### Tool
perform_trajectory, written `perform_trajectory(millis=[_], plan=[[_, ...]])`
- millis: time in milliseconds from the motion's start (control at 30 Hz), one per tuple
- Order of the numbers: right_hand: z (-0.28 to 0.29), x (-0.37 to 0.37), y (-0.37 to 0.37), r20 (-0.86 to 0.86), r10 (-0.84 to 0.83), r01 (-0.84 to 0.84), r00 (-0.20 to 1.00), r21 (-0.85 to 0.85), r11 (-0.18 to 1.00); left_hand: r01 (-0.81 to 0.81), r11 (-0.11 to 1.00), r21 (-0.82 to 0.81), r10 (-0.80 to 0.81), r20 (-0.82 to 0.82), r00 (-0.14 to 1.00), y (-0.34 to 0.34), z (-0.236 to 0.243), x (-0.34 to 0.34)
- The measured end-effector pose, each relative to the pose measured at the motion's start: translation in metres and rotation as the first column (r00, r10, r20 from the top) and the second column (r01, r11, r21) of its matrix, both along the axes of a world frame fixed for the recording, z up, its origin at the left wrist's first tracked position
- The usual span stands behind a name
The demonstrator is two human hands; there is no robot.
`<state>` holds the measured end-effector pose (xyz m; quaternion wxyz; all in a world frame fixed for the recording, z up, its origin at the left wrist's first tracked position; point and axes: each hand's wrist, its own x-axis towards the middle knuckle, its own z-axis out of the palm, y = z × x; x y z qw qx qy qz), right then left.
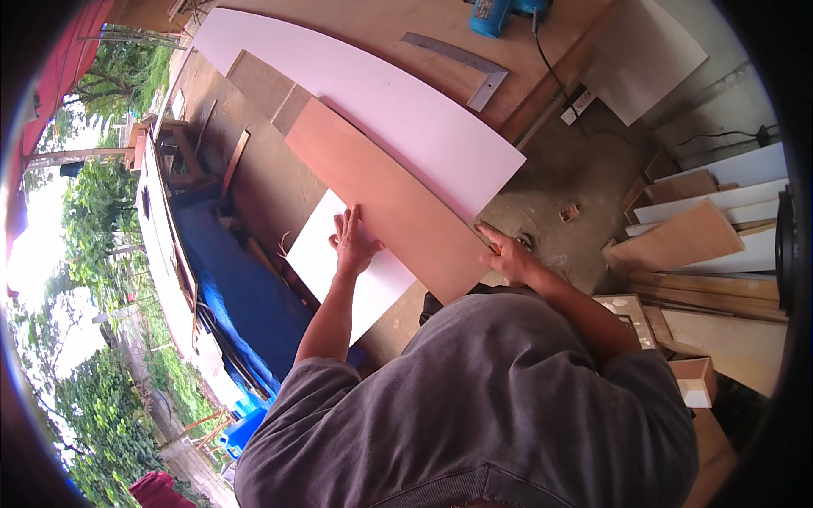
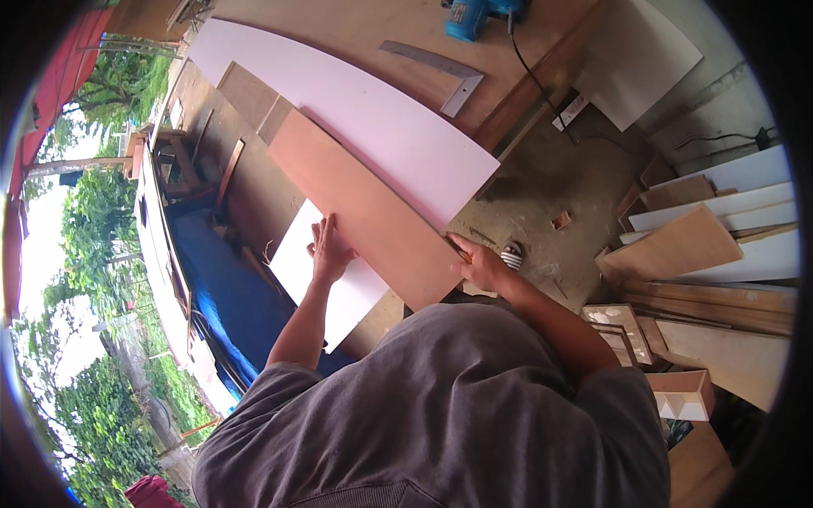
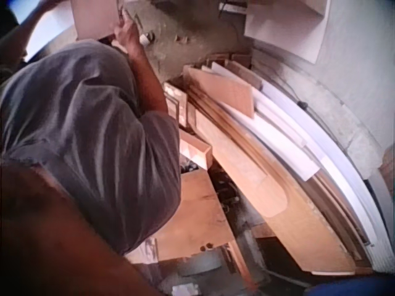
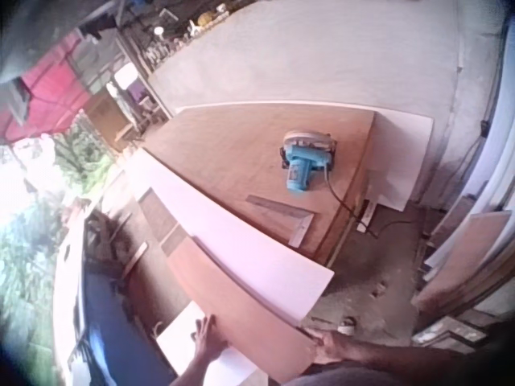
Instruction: The person selects a large L-shaped piece of reddish-brown plywood, places it on a workbench, and uses a ruler and pencil to mark cutting lines. They then use a circular saw to cut along the marked lines on the plywood.
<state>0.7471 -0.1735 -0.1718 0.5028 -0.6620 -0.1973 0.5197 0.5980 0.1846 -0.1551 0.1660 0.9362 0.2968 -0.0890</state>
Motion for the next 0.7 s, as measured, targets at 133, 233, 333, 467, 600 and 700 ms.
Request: perform_trajectory(millis=[133, 233, 333, 467, 600, 700], plan=[[-0.004, 0.002, 0.009, 0.042, -0.008, 0.004, 0.999, 0.086, 0.996, -0.004, 1.000, 0.011, 0.004, 0.007, 1.000, -0.001, -0.002, 0.000], [-0.013, 0.004, 0.008, -0.014, 0.013, -0.011, 1.000, 0.165, 0.986, -0.030, 0.999, -0.013, 0.030, 0.011, 0.999, -0.003, -0.003, 0.001], [-0.023, 0.001, 0.007, 0.046, -0.017, 0.005, 0.999, 0.244, 0.970, -0.048, 0.999, 0.015, 0.048, -0.006, 0.999, -0.005, -0.002, 0.004], [-0.034, -0.003, 0.007, 0.120, 0.002, -0.027, 0.993, 0.209, 0.978, -0.048, 0.999, 0.000, 0.048, -0.010, 0.999, -0.005, -0.001, 0.005], [-0.036, -0.003, 0.006, 0.131, -0.002, -0.028, 0.991, 0.228, 0.973, -0.041, 0.999, 0.003, 0.041, 0.025, 0.999, -0.004, -0.003, 0.003], [-0.034, -0.003, 0.006, 0.098, 0.015, -0.037, 0.995, 0.227, 0.973, -0.030, 1.000, -0.005, 0.030, 0.039, 0.999, -0.002, -0.006, 0.001]])
